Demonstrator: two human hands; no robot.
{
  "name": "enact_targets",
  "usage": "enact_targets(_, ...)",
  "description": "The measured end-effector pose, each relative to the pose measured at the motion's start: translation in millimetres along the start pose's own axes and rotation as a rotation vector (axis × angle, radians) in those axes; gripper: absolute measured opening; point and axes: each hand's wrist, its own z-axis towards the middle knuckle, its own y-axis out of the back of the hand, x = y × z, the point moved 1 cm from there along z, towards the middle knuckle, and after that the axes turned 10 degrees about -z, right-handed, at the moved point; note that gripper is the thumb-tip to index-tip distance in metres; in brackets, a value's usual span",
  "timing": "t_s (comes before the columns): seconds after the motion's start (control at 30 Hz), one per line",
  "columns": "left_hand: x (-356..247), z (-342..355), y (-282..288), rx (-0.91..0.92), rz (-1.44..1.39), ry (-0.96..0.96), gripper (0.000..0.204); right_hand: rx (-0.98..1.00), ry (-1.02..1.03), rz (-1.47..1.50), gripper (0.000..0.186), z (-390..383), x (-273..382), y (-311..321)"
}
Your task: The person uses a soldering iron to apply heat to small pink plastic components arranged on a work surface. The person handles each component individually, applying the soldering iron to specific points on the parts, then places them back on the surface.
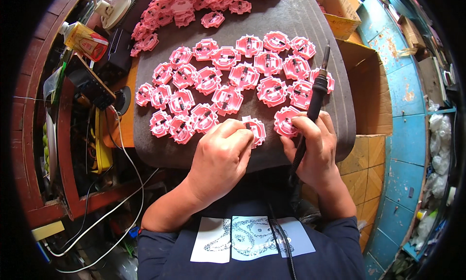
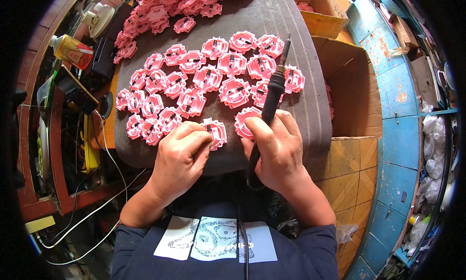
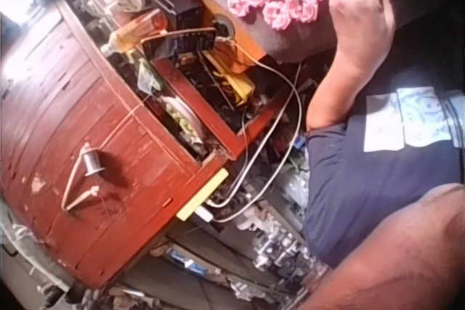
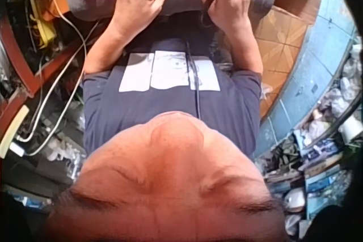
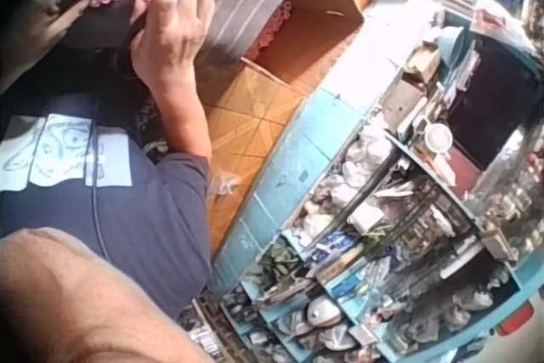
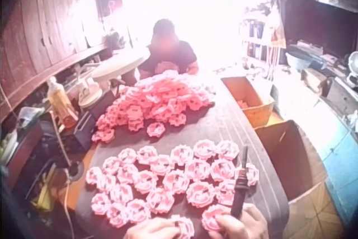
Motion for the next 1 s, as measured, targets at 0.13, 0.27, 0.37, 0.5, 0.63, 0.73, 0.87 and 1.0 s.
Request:
enact_targets(0.13, 0, -1, 0, -0.008, -0.004, 0.001, 0.012, 0.096, 0.056, -0.025, 0.050, -4, -6, 13)
enact_targets(0.27, 1, -1, -1, -0.009, -0.004, -0.002, 0.012, 0.095, 0.044, -0.111, 0.048, -7, 2, 19)
enact_targets(0.37, 1, -1, -1, -0.016, 0.005, -0.004, 0.012, 0.027, 0.007, -0.112, 0.051, -6, 7, 6)
enact_targets(0.5, 4, -3, -3, 0.003, -0.028, -0.002, 0.012, -0.003, 0.019, -0.145, 0.053, -4, 3, -3)
enact_targets(0.63, 5, -4, -3, -0.005, -0.020, -0.007, 0.012, 0.035, 0.007, -0.110, 0.050, -2, 2, 2)
enact_targets(0.73, 5, -4, -3, -0.006, -0.021, -0.013, 0.012, 0.062, 0.016, -0.010, 0.045, -3, -1, 8)
enact_targets(0.87, 5, -4, -4, -0.009, -0.017, -0.021, 0.012, 0.069, 0.063, 0.060, 0.049, -3, -6, 13)
enact_targets(1.0, 8, -5, -7, -0.054, -0.007, -0.062, 0.013, -0.021, 0.051, -0.007, 0.048, -16, -1, 8)
